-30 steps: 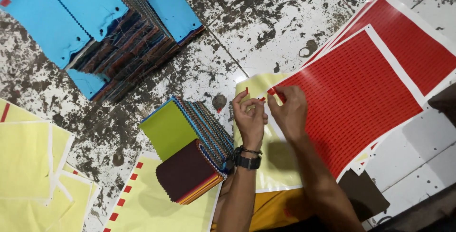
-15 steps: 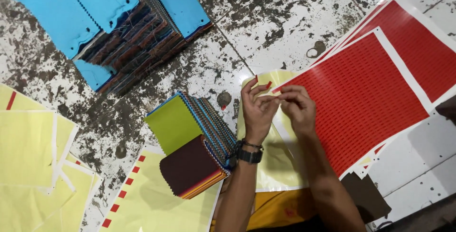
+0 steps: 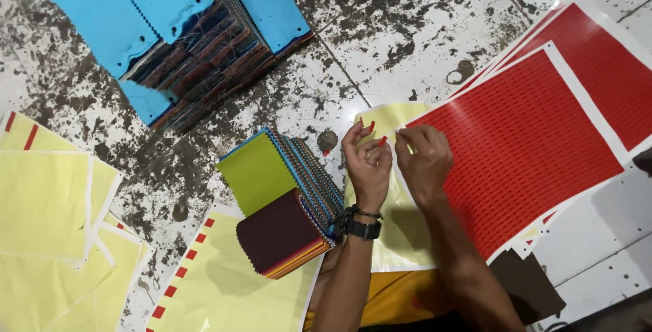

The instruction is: Applying small red stickers to the top edge of notebook pages as part of an assembly process.

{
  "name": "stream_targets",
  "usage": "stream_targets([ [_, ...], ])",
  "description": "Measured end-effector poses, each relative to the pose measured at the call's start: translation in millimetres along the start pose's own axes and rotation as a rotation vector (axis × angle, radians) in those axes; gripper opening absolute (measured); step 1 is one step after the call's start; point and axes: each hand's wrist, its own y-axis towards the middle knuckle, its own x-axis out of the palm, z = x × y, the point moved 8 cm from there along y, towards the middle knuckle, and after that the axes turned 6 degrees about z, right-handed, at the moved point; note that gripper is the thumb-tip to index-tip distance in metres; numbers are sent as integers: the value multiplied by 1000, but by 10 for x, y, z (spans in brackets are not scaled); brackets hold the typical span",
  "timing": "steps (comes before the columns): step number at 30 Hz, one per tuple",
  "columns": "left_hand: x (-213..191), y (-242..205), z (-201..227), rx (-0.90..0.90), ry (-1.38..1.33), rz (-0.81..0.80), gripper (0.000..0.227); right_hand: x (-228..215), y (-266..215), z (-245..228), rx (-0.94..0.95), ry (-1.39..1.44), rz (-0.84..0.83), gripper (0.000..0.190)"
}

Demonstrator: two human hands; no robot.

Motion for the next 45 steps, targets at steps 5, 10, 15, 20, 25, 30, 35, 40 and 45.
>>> stream_targets([
  [5, 43, -6, 243, 34, -102, -44, 81, -99, 48, 71, 341, 631, -80, 15],
  [10, 167, -120, 469, 42, -254, -61, 82, -7, -219, 159, 809, 984, -243, 25],
  [15, 283, -443, 1017, -145, -159, -186, 88, -108, -117, 579, 922, 933, -114, 31],
  [20, -51, -634, 2079, 192, -63, -238, 44, -382, 536, -166, 477, 837, -271, 30],
  [25, -869, -456, 2711, 454, 97, -122, 17, -485, 855, -1476, 243, 893, -591, 29],
  [30, -1654, -287, 2823, 519, 345, -10, 20, -443, 849, -2729, -393, 991, -801, 18],
  [35, -2069, -260, 2714, 461, 419, 33, 19, -498, 698, -3449, -629, 879, -983, 11],
  [40, -2190, -241, 2686, 420, 394, -11, 19, -317, 547, -3551, -701, 708, -1137, 10],
  [45, -2209, -129, 2550, 384, 419, 21, 16, -105, 463, -3431, -702, 629, -1168, 9],
])
